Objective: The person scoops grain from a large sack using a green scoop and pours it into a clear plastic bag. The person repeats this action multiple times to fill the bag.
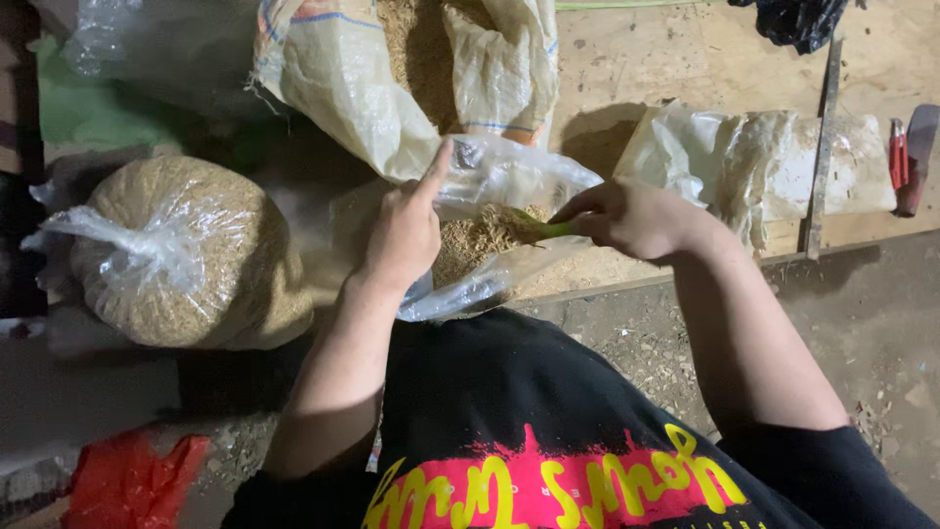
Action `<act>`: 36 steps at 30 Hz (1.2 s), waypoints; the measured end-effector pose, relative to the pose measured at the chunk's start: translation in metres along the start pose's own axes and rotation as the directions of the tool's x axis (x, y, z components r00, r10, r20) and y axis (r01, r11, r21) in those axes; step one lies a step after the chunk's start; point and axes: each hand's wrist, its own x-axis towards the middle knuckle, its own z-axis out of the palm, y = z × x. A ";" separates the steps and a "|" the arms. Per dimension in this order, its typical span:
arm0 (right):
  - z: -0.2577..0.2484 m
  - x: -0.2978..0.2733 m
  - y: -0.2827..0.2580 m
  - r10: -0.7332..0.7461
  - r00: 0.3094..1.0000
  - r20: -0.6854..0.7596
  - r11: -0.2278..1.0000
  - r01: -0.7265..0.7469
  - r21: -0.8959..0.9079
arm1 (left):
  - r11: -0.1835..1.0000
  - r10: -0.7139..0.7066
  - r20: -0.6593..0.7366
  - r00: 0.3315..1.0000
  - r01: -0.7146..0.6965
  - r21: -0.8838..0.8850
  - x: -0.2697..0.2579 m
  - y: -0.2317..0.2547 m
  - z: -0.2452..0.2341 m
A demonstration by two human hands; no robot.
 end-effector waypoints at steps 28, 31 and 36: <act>-0.046 -0.091 -0.060 0.287 0.852 -0.438 0.877 -0.418 -0.237 | 0.902 -0.096 -0.343 0.934 -0.064 -0.427 -0.040 -0.056 0.009; -0.048 -0.055 -0.063 0.348 0.788 -0.508 0.871 -0.472 -0.135 | 0.749 -0.379 -0.244 0.893 0.141 -0.647 -0.044 -0.072 0.017; -0.028 0.056 -0.067 0.296 0.934 -0.200 0.759 -0.103 0.643 | 0.580 -0.391 -0.071 0.918 0.186 -0.793 -0.021 -0.100 0.034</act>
